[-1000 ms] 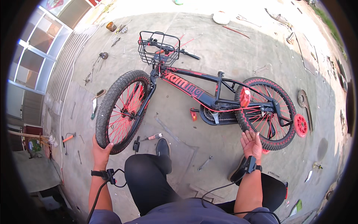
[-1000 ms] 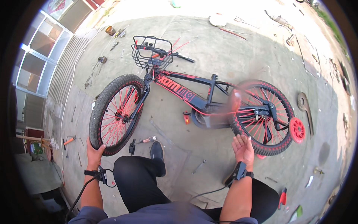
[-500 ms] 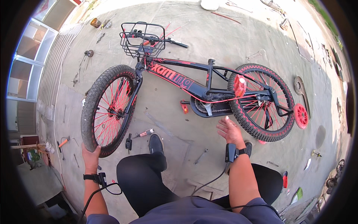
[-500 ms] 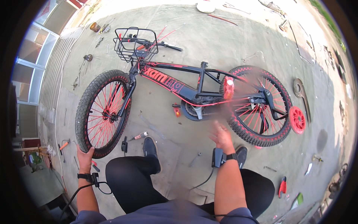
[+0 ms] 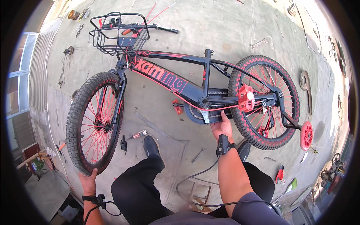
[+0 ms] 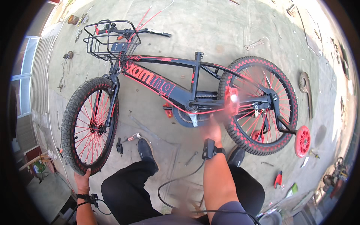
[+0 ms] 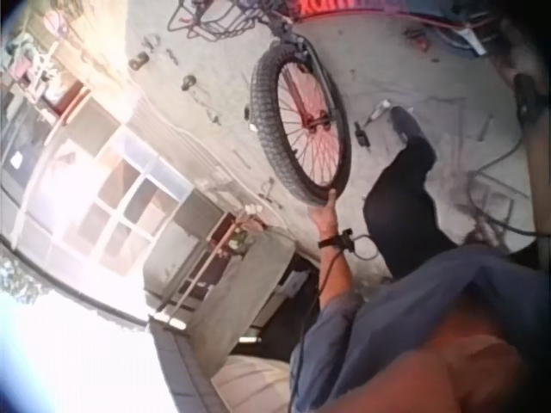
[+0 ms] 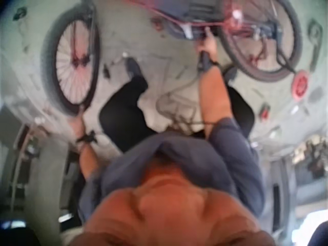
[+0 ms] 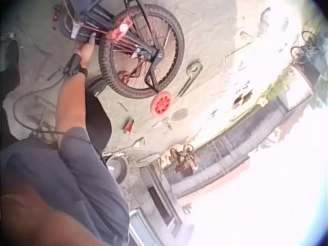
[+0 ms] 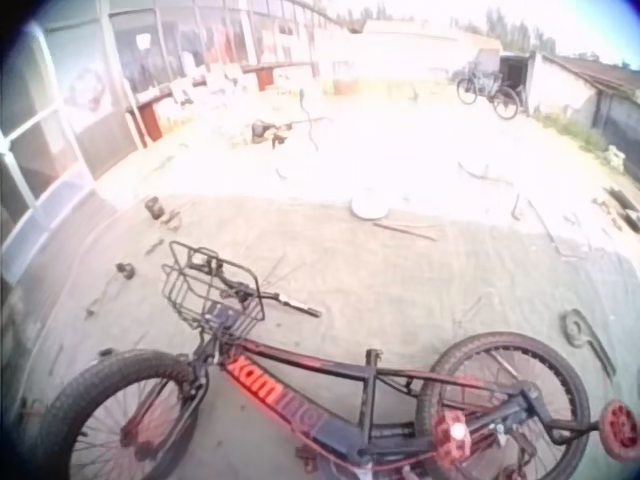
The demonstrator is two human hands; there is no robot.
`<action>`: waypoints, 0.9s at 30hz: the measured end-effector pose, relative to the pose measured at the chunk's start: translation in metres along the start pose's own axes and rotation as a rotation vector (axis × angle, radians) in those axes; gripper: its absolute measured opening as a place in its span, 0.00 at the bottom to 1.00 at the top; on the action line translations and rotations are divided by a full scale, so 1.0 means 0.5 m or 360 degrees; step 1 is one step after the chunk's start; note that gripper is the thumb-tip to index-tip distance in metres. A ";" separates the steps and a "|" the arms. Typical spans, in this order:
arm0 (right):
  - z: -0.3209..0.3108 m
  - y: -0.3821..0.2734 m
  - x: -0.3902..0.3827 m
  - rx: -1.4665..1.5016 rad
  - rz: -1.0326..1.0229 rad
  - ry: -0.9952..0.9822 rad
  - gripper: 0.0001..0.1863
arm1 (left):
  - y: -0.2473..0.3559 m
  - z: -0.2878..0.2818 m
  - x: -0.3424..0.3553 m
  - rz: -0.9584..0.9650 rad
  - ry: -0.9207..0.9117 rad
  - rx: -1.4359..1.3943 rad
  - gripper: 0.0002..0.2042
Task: The person removes the bicycle seat by loosening the seat post clamp with a wrench, then repositions the seat post and tightens the clamp. The person also flips the bicycle over to access the underside of the frame.
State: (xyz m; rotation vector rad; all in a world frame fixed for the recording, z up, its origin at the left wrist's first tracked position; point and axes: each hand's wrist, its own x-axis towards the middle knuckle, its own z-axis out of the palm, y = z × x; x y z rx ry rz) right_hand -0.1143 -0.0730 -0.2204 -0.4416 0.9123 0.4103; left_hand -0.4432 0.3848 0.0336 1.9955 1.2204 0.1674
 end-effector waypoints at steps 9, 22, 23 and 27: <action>-0.021 -0.002 0.026 0.0011 -0.0089 0.0166 0.13 | 0.080 -0.026 0.000 -0.0006 -0.0025 0.0182 0.24; 0.094 -0.063 -0.140 0.0088 0.0005 0.0446 0.15 | 0.415 -0.169 0.001 0.0059 0.0145 0.0296 0.22; 0.100 -0.079 -0.161 0.0047 -0.0022 0.0464 0.14 | 0.460 -0.186 -0.010 0.0062 0.0142 0.0264 0.22; 0.168 -0.142 -0.254 0.0039 -0.0006 0.0658 0.13 | 0.635 -0.248 -0.053 0.0115 0.0126 0.0152 0.21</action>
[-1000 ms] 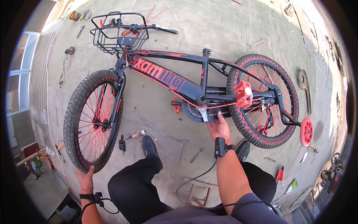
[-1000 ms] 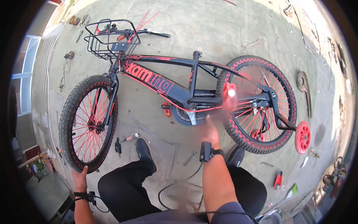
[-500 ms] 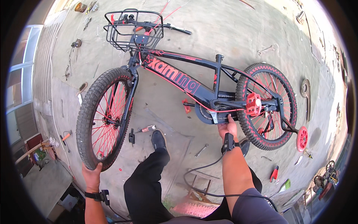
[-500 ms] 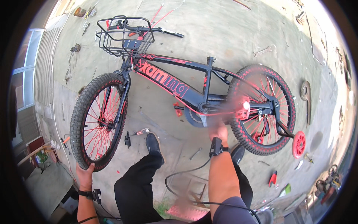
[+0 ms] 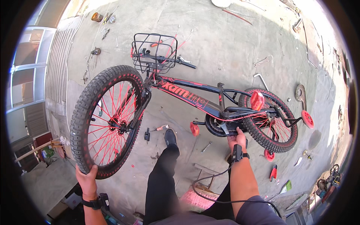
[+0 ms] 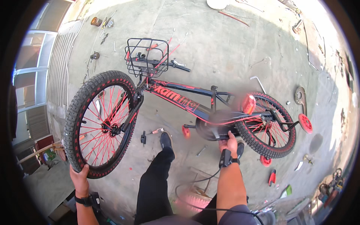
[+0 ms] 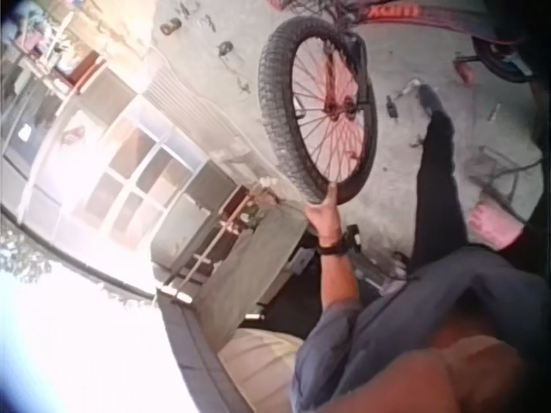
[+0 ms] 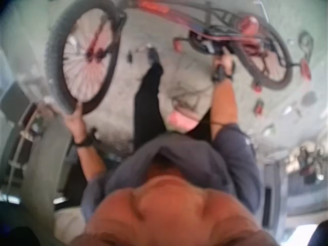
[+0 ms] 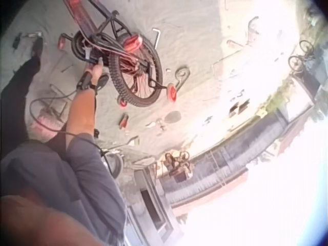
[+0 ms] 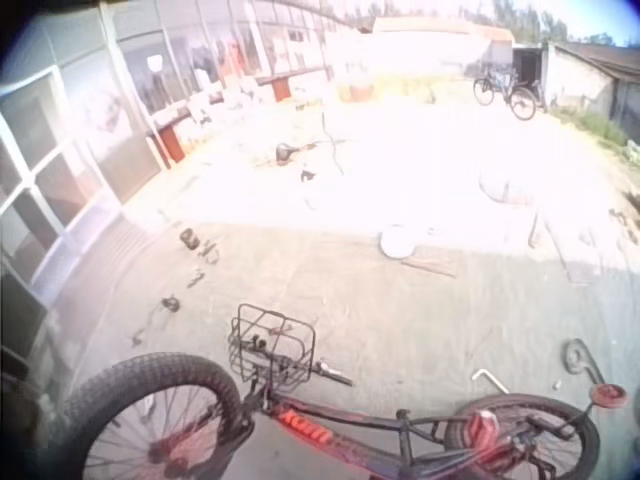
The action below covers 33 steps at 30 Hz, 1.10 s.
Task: The person removes the bicycle seat by loosening the seat post clamp with a wrench, then repositions the seat post and tightens the clamp. The person also flips the bicycle over to access the underside of the frame.
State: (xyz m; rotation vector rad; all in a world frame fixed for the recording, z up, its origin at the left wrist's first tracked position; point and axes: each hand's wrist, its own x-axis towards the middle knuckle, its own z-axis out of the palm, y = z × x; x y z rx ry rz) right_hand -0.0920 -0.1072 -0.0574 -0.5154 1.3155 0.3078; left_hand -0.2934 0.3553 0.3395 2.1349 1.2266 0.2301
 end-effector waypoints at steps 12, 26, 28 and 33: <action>-0.012 -0.106 -0.127 -0.0098 0.0022 0.0045 0.12 | 0.248 -0.014 -0.072 -0.0179 0.0173 -0.0735 0.17; -0.069 -0.131 -0.079 -0.0203 0.0025 -0.0020 0.13 | 0.275 0.005 -0.024 -0.0586 0.0013 -0.1043 0.17; -0.012 -0.123 -0.133 -0.0163 0.0059 0.0036 0.14 | 0.319 0.052 -0.041 -0.0573 0.0012 -0.1160 0.17; 0.020 -0.130 -0.140 0.0039 0.0118 -0.0066 0.17 | 0.358 0.119 -0.025 -0.0478 -0.0025 -0.1343 0.20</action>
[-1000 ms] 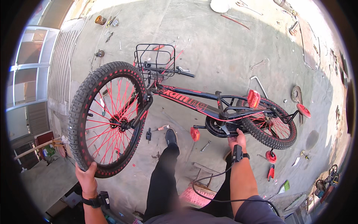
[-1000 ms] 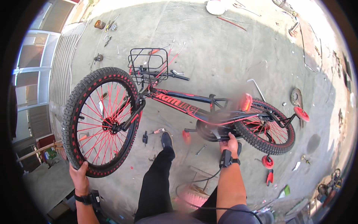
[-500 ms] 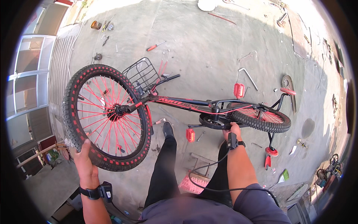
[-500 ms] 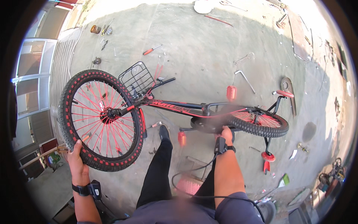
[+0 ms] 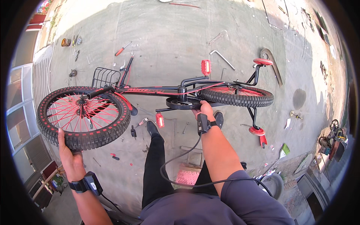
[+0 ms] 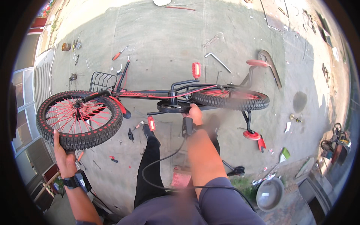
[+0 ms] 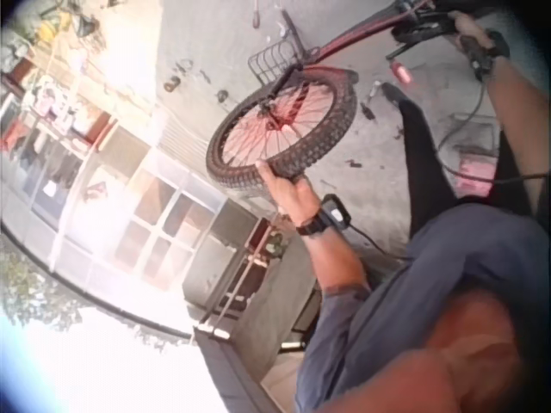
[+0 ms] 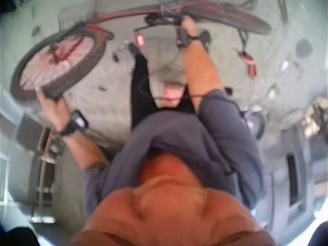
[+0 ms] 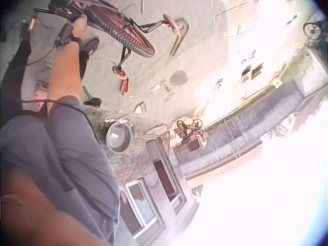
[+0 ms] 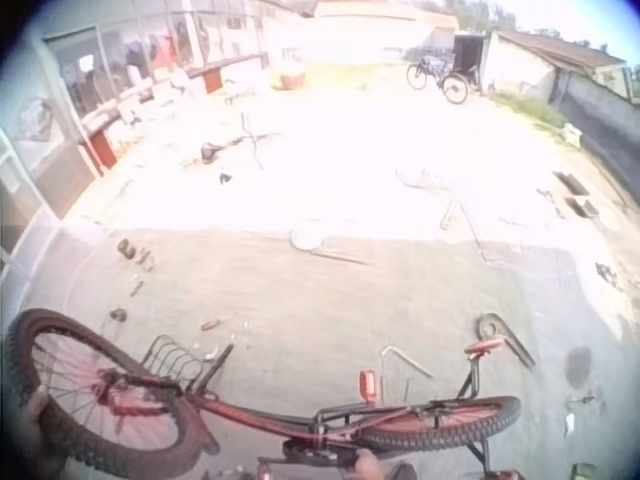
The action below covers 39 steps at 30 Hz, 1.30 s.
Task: The person removes the bicycle seat by loosening the seat post clamp with a wrench, then repositions the seat post and tightens the clamp. The person also flips the bicycle over to access the underside of the frame.
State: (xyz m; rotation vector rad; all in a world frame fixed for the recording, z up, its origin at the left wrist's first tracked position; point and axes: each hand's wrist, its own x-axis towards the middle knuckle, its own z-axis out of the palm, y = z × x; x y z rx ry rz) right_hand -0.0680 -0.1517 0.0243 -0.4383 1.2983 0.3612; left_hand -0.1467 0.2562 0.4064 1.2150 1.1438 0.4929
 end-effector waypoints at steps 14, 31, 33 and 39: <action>0.007 -0.019 -0.015 -0.0225 0.0066 -0.0076 0.20 | -0.066 0.024 -0.019 0.0103 -0.0050 0.0017 0.18; -0.130 -0.285 -0.316 -0.2422 -0.1861 -0.0133 0.17 | -0.094 0.040 -0.047 0.0110 -0.0193 -0.0280 0.22; -0.096 -0.358 -0.401 -0.2655 -0.2376 -0.0071 0.20 | -0.092 0.051 -0.056 0.0105 -0.0233 -0.0323 0.21; -0.041 -0.475 -0.385 -0.3539 -0.2464 -0.0390 0.41 | -0.106 0.038 -0.033 0.0088 -0.0248 -0.0405 0.11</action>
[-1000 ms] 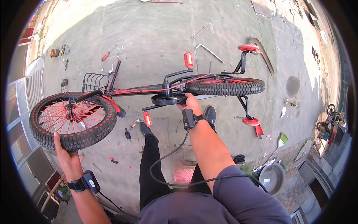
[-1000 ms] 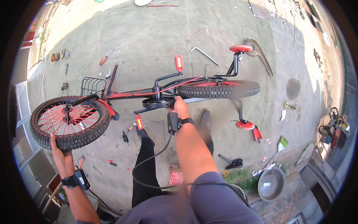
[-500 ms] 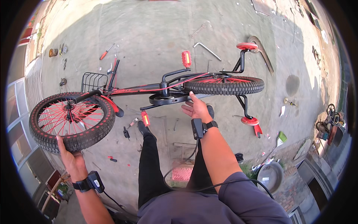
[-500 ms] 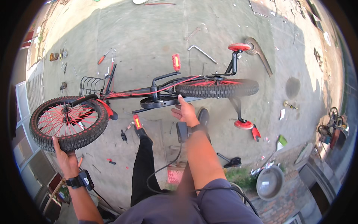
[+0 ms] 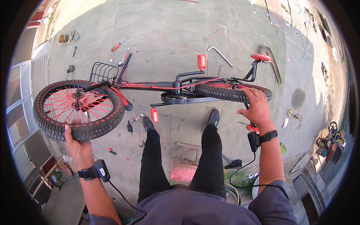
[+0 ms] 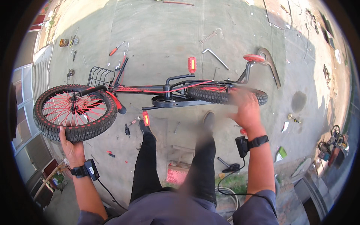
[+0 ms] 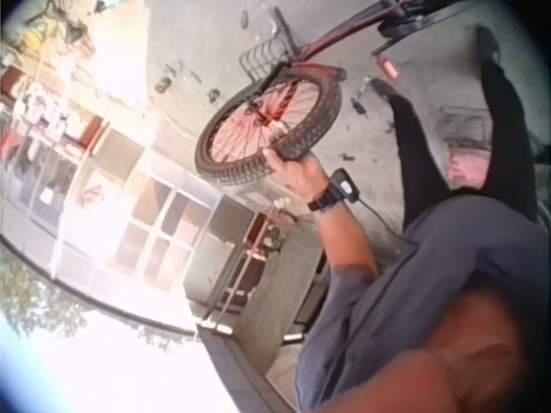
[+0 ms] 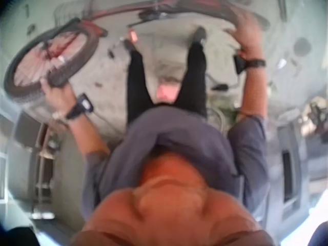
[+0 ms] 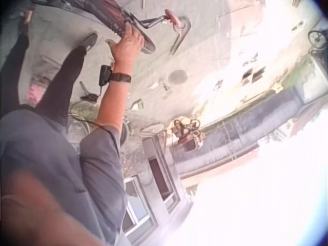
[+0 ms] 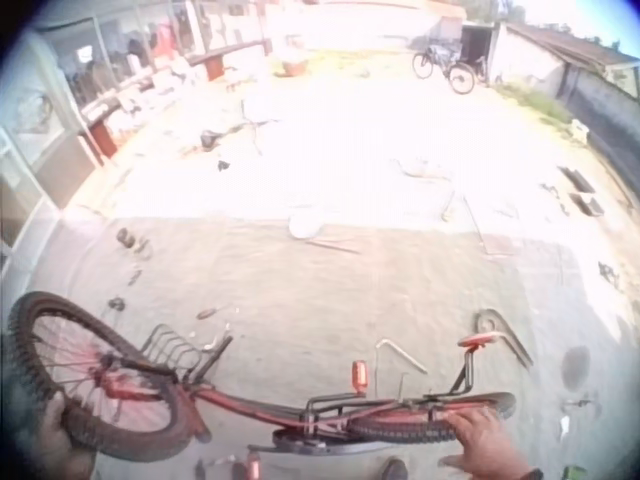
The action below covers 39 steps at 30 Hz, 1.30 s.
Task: The person removes the bicycle seat by loosening the seat post clamp with a wrench, then repositions the seat post and tightens the clamp. The person also flips the bicycle over to access the underside of the frame.
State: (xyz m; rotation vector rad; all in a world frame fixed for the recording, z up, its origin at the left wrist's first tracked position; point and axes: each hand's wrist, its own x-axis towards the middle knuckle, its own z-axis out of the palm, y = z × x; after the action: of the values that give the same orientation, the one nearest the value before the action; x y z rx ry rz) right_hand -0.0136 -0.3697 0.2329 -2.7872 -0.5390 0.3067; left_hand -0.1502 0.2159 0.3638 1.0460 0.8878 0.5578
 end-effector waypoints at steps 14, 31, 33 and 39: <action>0.112 0.064 0.059 -0.0062 0.0075 -0.0441 0.29 | 0.039 0.036 0.008 0.0064 0.0139 -0.0048 0.09; 0.135 0.056 0.047 -0.0211 0.0297 -0.0326 0.33 | 0.066 0.176 0.097 0.0033 0.0038 -0.0099 0.16; 0.130 0.051 0.060 -0.0193 0.0347 -0.0358 0.34 | 0.060 0.185 0.116 0.0099 0.0149 -0.0068 0.16; 0.124 0.045 0.050 -0.0177 0.0323 -0.0283 0.35 | 0.037 0.177 0.098 0.0014 0.0076 -0.0160 0.15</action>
State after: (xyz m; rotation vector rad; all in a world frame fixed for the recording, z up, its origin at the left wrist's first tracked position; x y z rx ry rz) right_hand 0.0002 -0.3652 0.1639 -2.9457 -0.3196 0.5900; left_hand -0.0488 0.2170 0.3827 0.9495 0.8885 0.6308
